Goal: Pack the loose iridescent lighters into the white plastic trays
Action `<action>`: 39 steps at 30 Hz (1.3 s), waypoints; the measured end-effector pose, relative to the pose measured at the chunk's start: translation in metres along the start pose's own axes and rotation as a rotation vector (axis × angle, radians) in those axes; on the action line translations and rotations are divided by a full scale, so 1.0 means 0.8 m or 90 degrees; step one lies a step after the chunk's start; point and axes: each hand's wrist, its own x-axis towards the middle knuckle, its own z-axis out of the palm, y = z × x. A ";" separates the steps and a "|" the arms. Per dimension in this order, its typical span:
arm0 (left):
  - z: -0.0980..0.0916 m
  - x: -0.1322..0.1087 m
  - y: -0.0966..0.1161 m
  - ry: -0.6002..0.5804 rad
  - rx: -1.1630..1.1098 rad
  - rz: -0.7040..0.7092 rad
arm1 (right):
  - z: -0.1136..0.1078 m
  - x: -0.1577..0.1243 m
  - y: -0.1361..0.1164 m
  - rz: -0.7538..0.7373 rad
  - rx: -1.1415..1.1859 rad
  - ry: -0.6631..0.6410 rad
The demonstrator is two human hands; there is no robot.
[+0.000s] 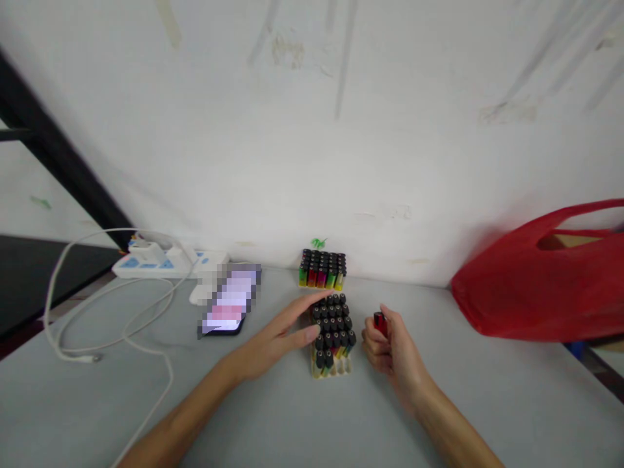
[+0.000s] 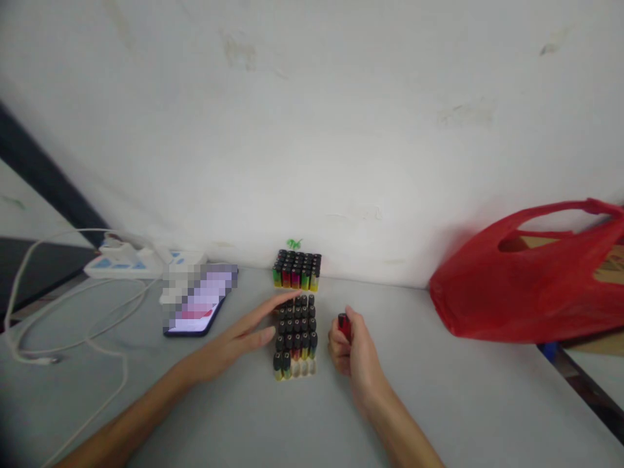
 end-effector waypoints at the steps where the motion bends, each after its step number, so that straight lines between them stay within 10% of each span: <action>1: 0.002 0.000 -0.001 0.008 0.010 -0.002 | 0.000 0.000 0.000 0.000 -0.001 -0.001; 31: 0.008 0.000 -0.001 0.010 0.069 -0.015 | 0.002 -0.003 0.005 -0.018 0.039 -0.006; 39: 0.009 0.001 -0.005 0.022 0.074 0.006 | 0.009 -0.007 0.004 -0.273 -0.041 0.084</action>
